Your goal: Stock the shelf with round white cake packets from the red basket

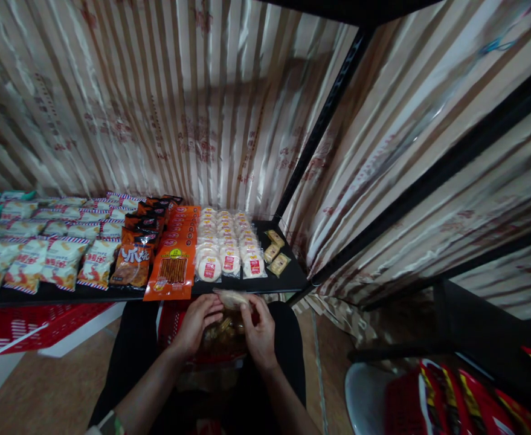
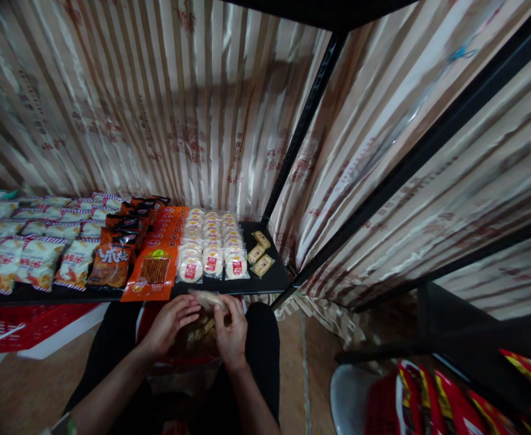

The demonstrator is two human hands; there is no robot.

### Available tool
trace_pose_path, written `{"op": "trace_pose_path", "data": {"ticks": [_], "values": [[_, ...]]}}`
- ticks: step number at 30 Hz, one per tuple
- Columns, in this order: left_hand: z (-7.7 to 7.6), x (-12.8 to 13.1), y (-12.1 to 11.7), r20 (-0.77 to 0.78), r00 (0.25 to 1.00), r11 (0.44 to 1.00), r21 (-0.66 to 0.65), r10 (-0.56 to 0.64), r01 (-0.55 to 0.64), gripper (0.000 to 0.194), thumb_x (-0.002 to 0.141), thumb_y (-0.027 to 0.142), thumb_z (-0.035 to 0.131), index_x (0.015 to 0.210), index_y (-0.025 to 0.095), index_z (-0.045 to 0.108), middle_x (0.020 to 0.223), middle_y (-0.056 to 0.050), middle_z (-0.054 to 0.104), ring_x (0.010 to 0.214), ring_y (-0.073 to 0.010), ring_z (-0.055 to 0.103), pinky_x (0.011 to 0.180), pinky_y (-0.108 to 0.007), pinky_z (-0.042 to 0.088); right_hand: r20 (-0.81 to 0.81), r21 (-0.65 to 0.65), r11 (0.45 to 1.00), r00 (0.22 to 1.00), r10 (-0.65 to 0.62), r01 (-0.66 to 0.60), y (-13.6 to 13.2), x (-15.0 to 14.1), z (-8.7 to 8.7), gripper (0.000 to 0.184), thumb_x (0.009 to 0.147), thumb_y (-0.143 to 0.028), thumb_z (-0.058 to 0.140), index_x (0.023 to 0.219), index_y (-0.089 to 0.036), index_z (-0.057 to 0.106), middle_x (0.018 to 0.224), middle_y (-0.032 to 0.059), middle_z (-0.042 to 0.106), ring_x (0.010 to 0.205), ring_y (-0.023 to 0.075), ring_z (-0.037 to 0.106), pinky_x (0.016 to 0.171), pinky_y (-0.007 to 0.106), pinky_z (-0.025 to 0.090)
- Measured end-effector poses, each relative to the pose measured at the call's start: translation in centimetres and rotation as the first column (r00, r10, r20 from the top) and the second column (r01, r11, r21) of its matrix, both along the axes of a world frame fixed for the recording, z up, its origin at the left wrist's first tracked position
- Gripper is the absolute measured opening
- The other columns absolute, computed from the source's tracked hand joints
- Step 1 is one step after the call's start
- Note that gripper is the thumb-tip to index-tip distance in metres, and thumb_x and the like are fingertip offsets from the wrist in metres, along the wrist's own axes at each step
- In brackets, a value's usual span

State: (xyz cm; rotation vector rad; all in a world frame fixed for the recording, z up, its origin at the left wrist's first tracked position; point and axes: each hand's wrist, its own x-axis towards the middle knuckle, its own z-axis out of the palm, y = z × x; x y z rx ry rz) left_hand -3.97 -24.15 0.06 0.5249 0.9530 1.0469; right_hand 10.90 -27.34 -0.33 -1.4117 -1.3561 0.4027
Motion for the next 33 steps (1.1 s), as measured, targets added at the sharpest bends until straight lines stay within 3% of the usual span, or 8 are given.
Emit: {"op": "trace_pose_path", "data": {"ticks": [19,27,33], "values": [[1.2,-0.1,0.6,0.115,0.993,0.998,-0.065,-0.009,0.017,0.012,0.074,0.022,0.056,0.082,0.013,0.058,0.086,-0.009,0.063,0.082,-0.0185,0.062,0.075,-0.033,0.051,0.155,0.048,0.997,0.986,0.057,-0.066,-0.1,-0.5,1.4,0.013,0.081,-0.023,0.051,0.091,-0.020,0.060,0.088,0.0055,0.062,0.085,0.0169,0.058,0.076,0.029,0.048],[1.0,-0.6,0.9,0.225,0.974,0.989,-0.144,-0.009,0.043,0.023,0.082,0.028,0.044,0.088,0.011,0.059,0.087,-0.011,0.063,0.082,-0.0198,0.062,0.079,-0.038,0.051,0.145,0.047,0.994,0.985,0.090,-0.098,-0.2,0.0,1.0,0.014,0.081,-0.022,0.051,0.093,-0.021,0.060,0.092,0.0056,0.062,0.088,0.0175,0.058,0.079,0.032,0.048],[1.2,-0.6,1.0,0.210,0.977,0.989,-0.133,-0.029,0.058,0.021,0.081,0.029,0.049,0.085,0.011,0.058,0.089,-0.012,0.064,0.080,-0.0179,0.061,0.078,-0.036,0.051,0.155,0.022,0.986,0.975,0.161,-0.166,-0.7,0.5,0.6,0.017,0.080,-0.019,0.052,0.095,-0.023,0.060,0.103,0.0071,0.059,0.100,0.0187,0.055,0.086,0.034,0.046]]}}
